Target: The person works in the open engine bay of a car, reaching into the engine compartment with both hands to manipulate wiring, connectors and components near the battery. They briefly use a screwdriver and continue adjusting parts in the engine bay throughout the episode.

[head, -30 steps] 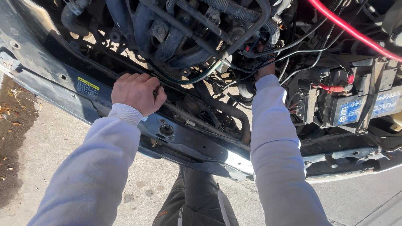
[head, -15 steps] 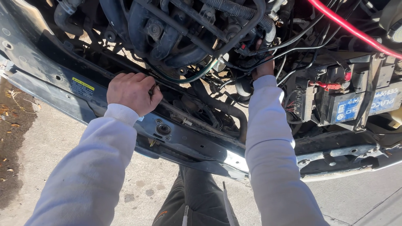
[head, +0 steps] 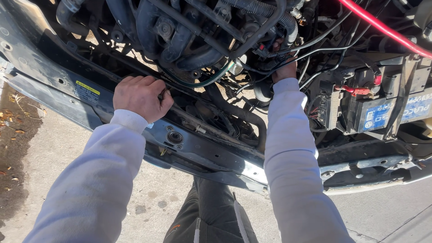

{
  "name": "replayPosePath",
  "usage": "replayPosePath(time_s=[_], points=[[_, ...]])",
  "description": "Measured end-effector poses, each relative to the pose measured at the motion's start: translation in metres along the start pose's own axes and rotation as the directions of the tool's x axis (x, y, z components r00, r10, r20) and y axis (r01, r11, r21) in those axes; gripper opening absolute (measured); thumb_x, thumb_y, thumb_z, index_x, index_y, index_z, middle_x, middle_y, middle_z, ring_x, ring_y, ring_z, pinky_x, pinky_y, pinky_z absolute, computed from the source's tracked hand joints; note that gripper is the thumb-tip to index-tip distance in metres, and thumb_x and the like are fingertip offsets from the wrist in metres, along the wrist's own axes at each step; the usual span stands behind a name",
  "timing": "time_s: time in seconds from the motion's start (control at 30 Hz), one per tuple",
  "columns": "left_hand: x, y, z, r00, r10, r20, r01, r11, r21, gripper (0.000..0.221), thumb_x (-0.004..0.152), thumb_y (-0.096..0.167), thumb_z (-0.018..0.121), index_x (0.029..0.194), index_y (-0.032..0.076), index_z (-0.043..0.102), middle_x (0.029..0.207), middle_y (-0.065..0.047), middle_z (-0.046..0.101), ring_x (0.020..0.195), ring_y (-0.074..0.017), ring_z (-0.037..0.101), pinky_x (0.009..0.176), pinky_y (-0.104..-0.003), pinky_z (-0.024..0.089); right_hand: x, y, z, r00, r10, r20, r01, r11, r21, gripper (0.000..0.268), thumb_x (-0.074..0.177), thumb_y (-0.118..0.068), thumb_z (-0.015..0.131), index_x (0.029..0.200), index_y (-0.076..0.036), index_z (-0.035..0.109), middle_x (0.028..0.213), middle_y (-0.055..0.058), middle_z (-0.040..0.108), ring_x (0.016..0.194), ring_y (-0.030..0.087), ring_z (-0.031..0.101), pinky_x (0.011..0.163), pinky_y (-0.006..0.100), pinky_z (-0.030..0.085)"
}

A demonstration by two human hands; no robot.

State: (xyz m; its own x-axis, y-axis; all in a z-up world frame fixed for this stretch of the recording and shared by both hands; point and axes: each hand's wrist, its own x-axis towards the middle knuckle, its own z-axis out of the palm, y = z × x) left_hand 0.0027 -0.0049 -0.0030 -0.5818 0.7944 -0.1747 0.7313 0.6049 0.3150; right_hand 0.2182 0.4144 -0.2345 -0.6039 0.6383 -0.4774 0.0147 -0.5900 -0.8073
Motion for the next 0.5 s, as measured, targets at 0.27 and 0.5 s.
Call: replayPosePath(time_s=[0.27,0.5], points=[[0.000,-0.001,0.001,0.999,0.019,-0.027,-0.019,1.000,0.007,0.024,0.089,0.031,0.070,0.071,0.015,0.071,0.070,0.001,0.069,0.066,-0.0167,0.067,0.072,-0.036,0.056,-0.017,-0.017,0.042,0.978,0.102,-0.180,-0.136,0.973,-0.189,0.035,0.098,-0.037,0.064,0.123,-0.012,0.067,0.108,0.003,0.075,0.098,0.016,0.072,0.085,0.034,0.061],[0.001,-0.001,0.002,0.998,0.026,-0.055,-0.025,1.000,0.016,0.024,0.089,0.031,0.070,0.071,0.016,0.071,0.071,0.001,0.069,0.067,-0.0169,0.067,0.072,-0.036,0.056,-0.012,-0.013,0.034,0.999,0.026,-0.027,-0.031,0.984,-0.175,0.026,0.102,-0.029,0.070,0.117,-0.009,0.065,0.109,0.004,0.071,0.100,0.017,0.069,0.089,0.034,0.060]])
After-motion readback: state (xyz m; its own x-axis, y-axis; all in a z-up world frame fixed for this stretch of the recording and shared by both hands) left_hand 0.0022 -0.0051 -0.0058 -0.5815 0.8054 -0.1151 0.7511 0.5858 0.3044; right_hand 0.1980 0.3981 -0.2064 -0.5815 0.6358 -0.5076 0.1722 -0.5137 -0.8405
